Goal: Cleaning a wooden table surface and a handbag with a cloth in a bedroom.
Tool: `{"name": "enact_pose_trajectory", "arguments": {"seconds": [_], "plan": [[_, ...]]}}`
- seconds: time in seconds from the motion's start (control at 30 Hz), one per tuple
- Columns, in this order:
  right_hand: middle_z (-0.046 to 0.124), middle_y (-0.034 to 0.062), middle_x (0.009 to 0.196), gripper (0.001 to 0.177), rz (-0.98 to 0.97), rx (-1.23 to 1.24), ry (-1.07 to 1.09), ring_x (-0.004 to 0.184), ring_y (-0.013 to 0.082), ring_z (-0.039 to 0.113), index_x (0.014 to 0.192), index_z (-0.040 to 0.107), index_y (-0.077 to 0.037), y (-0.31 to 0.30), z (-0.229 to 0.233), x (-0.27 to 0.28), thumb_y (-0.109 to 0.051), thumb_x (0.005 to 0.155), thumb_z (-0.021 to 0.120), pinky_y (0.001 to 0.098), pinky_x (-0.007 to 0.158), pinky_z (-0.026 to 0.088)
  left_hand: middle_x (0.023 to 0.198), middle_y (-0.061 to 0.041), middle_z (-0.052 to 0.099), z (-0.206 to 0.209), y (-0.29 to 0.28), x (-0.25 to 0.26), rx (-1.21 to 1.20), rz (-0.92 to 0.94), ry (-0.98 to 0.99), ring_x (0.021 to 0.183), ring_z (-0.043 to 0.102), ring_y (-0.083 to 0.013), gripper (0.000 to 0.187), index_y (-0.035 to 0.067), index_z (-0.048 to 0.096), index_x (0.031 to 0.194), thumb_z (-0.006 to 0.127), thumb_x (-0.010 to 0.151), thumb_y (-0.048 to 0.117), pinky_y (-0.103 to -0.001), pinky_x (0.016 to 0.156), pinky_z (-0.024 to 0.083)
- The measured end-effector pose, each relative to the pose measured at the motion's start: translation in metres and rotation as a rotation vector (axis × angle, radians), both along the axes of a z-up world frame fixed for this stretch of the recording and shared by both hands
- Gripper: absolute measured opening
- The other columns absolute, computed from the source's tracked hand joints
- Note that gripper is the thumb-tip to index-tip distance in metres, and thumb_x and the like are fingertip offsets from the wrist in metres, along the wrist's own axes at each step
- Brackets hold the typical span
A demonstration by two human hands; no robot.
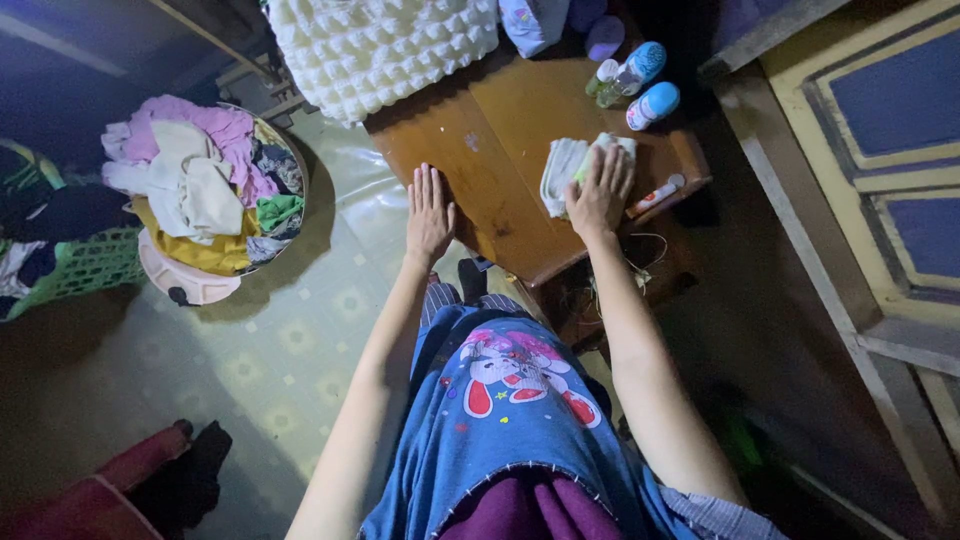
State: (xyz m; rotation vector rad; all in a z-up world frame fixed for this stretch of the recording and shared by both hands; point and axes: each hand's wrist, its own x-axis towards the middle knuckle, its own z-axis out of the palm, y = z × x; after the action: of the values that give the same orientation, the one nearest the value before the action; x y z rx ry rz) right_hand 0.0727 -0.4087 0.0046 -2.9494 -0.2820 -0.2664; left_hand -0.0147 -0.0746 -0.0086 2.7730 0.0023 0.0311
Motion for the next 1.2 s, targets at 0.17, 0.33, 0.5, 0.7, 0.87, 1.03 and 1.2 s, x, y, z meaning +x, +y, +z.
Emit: {"name": "enact_pose_trajectory", "arguments": {"seconds": [0.17, 0.33, 0.5, 0.7, 0.87, 1.03, 1.2], "plan": [[0.024, 0.0313, 0.166, 0.076, -0.14, 0.027, 0.027, 0.156, 0.0465, 0.019, 0.161, 0.033, -0.002, -0.013, 0.011, 0.001, -0.037, 0.098, 0.057, 0.0627, 0.126, 0.011, 0.172, -0.021, 0.012, 0.016, 0.002, -0.001, -0.044, -0.008, 0.047, 0.16, 0.01, -0.0347, 0.075, -0.002, 0.018, 0.163, 0.045, 0.108, 0.041, -0.047, 0.13, 0.011], [0.024, 0.0312, 0.166, 0.08, -0.187, 0.003, 0.042, 0.156, 0.0468, 0.017, 0.162, 0.032, -0.001, -0.007, 0.003, 0.004, -0.038, 0.096, 0.059, 0.0633, 0.126, 0.009, 0.172, -0.02, 0.012, 0.015, 0.003, 0.001, -0.022, -0.014, 0.051, 0.16, 0.01, -0.0334, 0.076, -0.001, 0.017, 0.164, 0.043, 0.109, 0.045, -0.046, 0.13, 0.011], [0.021, 0.0303, 0.168, 0.086, -0.103, 0.013, 0.071, 0.157, 0.0462, 0.014, 0.161, 0.027, -0.001, 0.023, 0.006, -0.01, -0.038, 0.092, 0.063, 0.062, 0.127, 0.007, 0.172, -0.02, 0.011, 0.015, 0.003, 0.0, -0.024, -0.015, 0.052, 0.16, 0.009, -0.0343, 0.075, -0.001, 0.016, 0.164, 0.043, 0.109, 0.043, -0.047, 0.13, 0.011], [0.019, 0.0275, 0.168, 0.09, 0.158, 0.041, 0.134, 0.158, 0.0419, 0.014, 0.162, 0.026, -0.003, 0.073, 0.01, -0.037, -0.041, 0.09, 0.062, 0.0616, 0.126, 0.006, 0.173, -0.02, 0.011, 0.016, 0.002, -0.002, -0.048, -0.011, 0.032, 0.161, 0.009, -0.0341, 0.075, -0.001, 0.017, 0.164, 0.045, 0.108, 0.042, -0.047, 0.13, 0.011], [0.019, 0.0232, 0.17, 0.087, 0.33, 0.002, 0.171, 0.159, 0.0379, 0.014, 0.165, 0.023, -0.007, 0.061, 0.02, -0.031, -0.042, 0.093, 0.058, 0.0592, 0.127, 0.006, 0.172, -0.02, 0.011, 0.014, 0.003, -0.002, -0.035, -0.019, 0.039, 0.16, 0.009, -0.0343, 0.076, -0.001, 0.017, 0.164, 0.044, 0.109, 0.043, -0.047, 0.13, 0.011], [0.017, 0.0228, 0.172, 0.085, 0.249, -0.012, 0.17, 0.158, 0.0377, 0.014, 0.166, 0.019, -0.005, 0.017, -0.012, -0.008, -0.043, 0.099, 0.054, 0.0593, 0.126, 0.006, 0.172, -0.019, 0.012, 0.013, 0.005, -0.002, -0.026, -0.02, 0.036, 0.16, 0.01, -0.0332, 0.075, 0.0, 0.018, 0.164, 0.043, 0.109, 0.045, -0.046, 0.13, 0.011], [0.021, 0.0257, 0.17, 0.084, 0.044, -0.035, 0.141, 0.159, 0.0412, 0.016, 0.167, 0.022, -0.005, 0.0, 0.018, -0.016, -0.039, 0.098, 0.057, 0.0614, 0.127, 0.01, 0.172, -0.02, 0.012, 0.012, 0.005, -0.003, -0.007, -0.028, 0.017, 0.16, 0.01, -0.0327, 0.075, -0.001, 0.017, 0.164, 0.041, 0.11, 0.045, -0.045, 0.13, 0.011]]}}
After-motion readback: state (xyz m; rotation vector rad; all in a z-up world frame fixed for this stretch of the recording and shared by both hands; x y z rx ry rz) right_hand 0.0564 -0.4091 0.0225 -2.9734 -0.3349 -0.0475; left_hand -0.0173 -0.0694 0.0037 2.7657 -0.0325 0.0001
